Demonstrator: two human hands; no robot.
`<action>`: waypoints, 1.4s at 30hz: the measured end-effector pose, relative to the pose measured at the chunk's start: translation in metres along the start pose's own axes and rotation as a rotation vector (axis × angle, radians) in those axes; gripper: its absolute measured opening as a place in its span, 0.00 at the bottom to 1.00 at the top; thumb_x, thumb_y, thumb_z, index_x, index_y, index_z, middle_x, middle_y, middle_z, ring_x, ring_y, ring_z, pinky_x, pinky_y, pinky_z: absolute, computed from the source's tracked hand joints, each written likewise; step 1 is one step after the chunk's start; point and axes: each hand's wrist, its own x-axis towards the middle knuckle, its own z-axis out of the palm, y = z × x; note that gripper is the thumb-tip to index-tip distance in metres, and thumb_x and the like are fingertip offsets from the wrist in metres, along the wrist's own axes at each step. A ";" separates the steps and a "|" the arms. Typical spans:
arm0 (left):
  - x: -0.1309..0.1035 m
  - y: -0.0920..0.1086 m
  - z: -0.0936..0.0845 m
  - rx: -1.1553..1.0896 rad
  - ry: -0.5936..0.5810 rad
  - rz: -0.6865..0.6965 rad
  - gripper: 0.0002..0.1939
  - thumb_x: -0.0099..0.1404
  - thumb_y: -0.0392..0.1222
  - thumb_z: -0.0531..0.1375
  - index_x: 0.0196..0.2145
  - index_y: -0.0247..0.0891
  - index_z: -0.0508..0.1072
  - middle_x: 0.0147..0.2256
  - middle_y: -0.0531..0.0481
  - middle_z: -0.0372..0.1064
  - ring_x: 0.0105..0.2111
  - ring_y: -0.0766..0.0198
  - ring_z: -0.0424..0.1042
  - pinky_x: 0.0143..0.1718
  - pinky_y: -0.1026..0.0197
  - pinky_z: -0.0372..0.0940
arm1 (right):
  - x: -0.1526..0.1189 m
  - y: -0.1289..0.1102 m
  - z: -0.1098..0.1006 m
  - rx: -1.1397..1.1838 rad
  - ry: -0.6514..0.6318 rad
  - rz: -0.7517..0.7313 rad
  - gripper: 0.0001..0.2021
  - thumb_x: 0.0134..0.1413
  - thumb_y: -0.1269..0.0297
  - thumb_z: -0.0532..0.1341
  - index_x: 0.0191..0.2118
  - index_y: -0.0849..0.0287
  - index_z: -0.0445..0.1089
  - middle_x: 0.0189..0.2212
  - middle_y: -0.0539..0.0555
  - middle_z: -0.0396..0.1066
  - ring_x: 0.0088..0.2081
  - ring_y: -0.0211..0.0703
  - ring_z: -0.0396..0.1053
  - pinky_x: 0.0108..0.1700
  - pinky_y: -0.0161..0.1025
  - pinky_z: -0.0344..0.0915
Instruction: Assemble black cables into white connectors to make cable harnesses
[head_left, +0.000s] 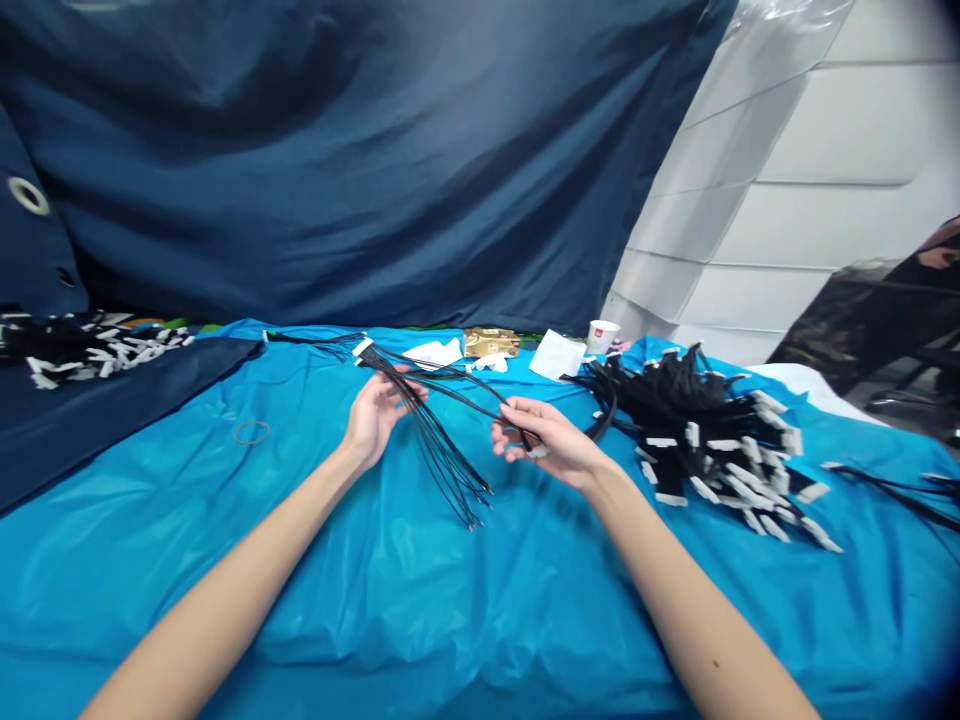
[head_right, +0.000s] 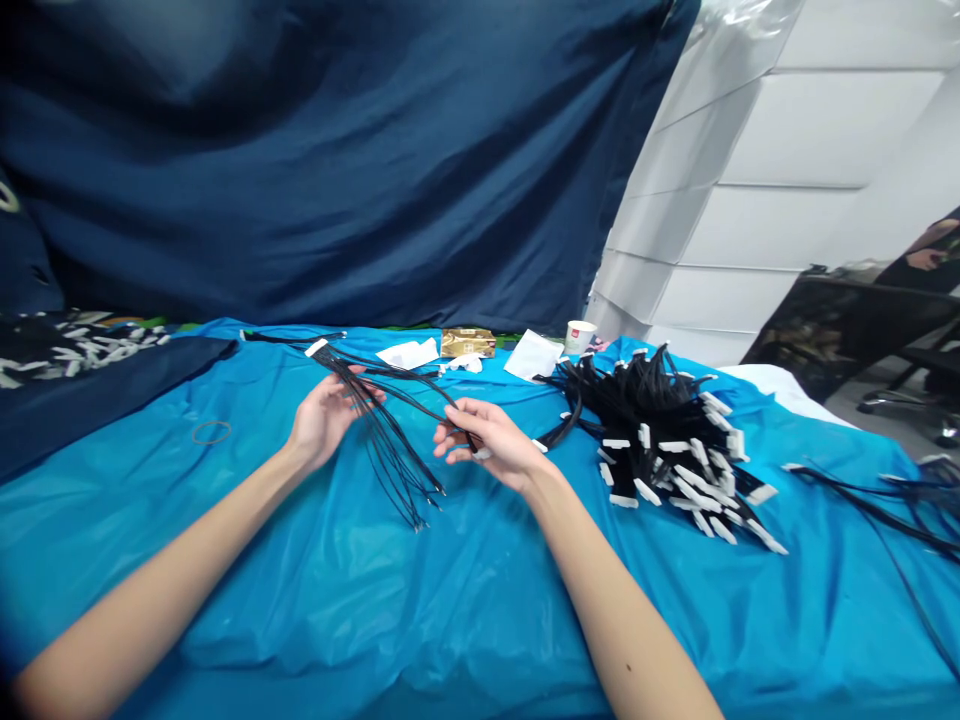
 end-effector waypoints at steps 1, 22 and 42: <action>0.000 0.001 0.000 -0.024 -0.001 0.013 0.14 0.52 0.38 0.52 0.38 0.34 0.65 0.29 0.49 0.69 0.33 0.61 0.71 0.40 0.55 0.64 | 0.001 0.000 0.000 -0.010 0.006 -0.012 0.15 0.45 0.55 0.63 0.26 0.60 0.58 0.23 0.49 0.68 0.24 0.33 0.67 0.23 0.29 0.59; 0.000 0.013 0.008 -0.100 0.145 0.091 0.05 0.59 0.34 0.54 0.35 0.36 0.65 0.25 0.55 0.63 0.23 0.72 0.63 0.38 0.54 0.68 | 0.004 -0.008 -0.009 0.095 0.395 -0.275 0.21 0.32 0.69 0.70 0.39 0.59 0.69 0.30 0.51 0.72 0.34 0.38 0.71 0.40 0.35 0.66; -0.038 0.002 0.043 -0.213 -0.092 -0.470 0.08 0.62 0.30 0.51 0.32 0.25 0.69 0.25 0.46 0.69 0.20 0.71 0.66 0.25 0.63 0.70 | -0.007 -0.034 -0.012 0.485 0.517 -0.744 0.14 0.53 0.53 0.56 0.35 0.57 0.71 0.36 0.50 0.73 0.42 0.34 0.69 0.47 0.35 0.65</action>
